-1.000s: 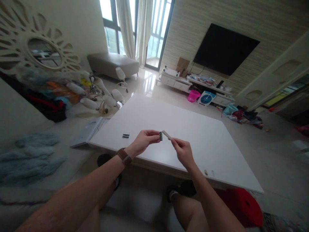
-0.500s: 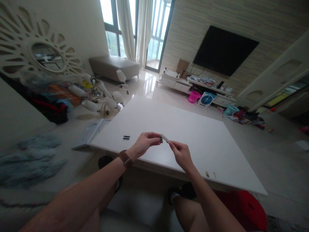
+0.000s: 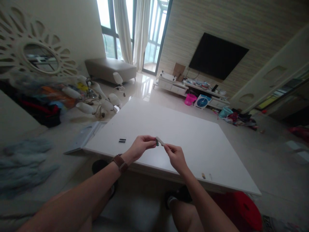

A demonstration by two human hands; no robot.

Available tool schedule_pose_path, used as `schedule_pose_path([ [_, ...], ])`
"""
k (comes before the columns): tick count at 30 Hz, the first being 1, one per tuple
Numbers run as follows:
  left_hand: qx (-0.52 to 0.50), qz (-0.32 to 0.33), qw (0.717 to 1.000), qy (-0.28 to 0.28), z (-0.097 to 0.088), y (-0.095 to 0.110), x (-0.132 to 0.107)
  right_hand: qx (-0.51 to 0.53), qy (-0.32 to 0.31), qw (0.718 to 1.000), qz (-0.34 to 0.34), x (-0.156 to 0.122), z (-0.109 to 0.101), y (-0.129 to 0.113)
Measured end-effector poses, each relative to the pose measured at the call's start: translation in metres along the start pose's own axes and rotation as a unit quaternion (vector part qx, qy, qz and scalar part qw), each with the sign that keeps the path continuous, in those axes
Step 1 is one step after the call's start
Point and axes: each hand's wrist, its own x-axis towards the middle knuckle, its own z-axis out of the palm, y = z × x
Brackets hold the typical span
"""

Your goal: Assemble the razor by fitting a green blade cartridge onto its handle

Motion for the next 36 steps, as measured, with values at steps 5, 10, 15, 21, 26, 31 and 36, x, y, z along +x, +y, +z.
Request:
schedule_pose_path([
  [5, 0.001, -0.002, 1.000, 0.002, -0.0016, -0.0007, 0.0012, 0.004, -0.005, 1.000, 0.003, 0.0001, -0.0003, -0.0019],
  [10, 0.010, 0.001, 1.000, 0.000, -0.0004, 0.0009, -0.0003, 0.010, -0.001, 1.000, 0.006, 0.0001, -0.0007, -0.0030],
  [15, 0.013, 0.001, 1.000, 0.001, 0.0013, 0.0029, -0.0013, 0.012, -0.004, 1.000, 0.008, -0.0001, -0.0012, -0.0036],
  [21, 0.020, 0.009, 1.000, 0.002, 0.0022, 0.0032, -0.0017, 0.016, -0.007, 1.000, 0.012, -0.0002, -0.0016, -0.0043],
  [26, 0.016, 0.009, 1.000, 0.007, 0.0022, 0.0017, -0.0013, 0.021, -0.004, 1.000, 0.019, 0.0000, -0.0008, -0.0037],
  [31, 0.011, 0.011, 1.000, 0.006, 0.0002, -0.0013, 0.0005, 0.023, -0.004, 0.999, 0.021, 0.0002, 0.0005, -0.0022],
  [36, 0.001, 0.012, 1.000, 0.010, -0.0002, -0.0023, 0.0019, 0.019, 0.001, 1.000, 0.012, -0.0013, 0.0016, -0.0054],
])
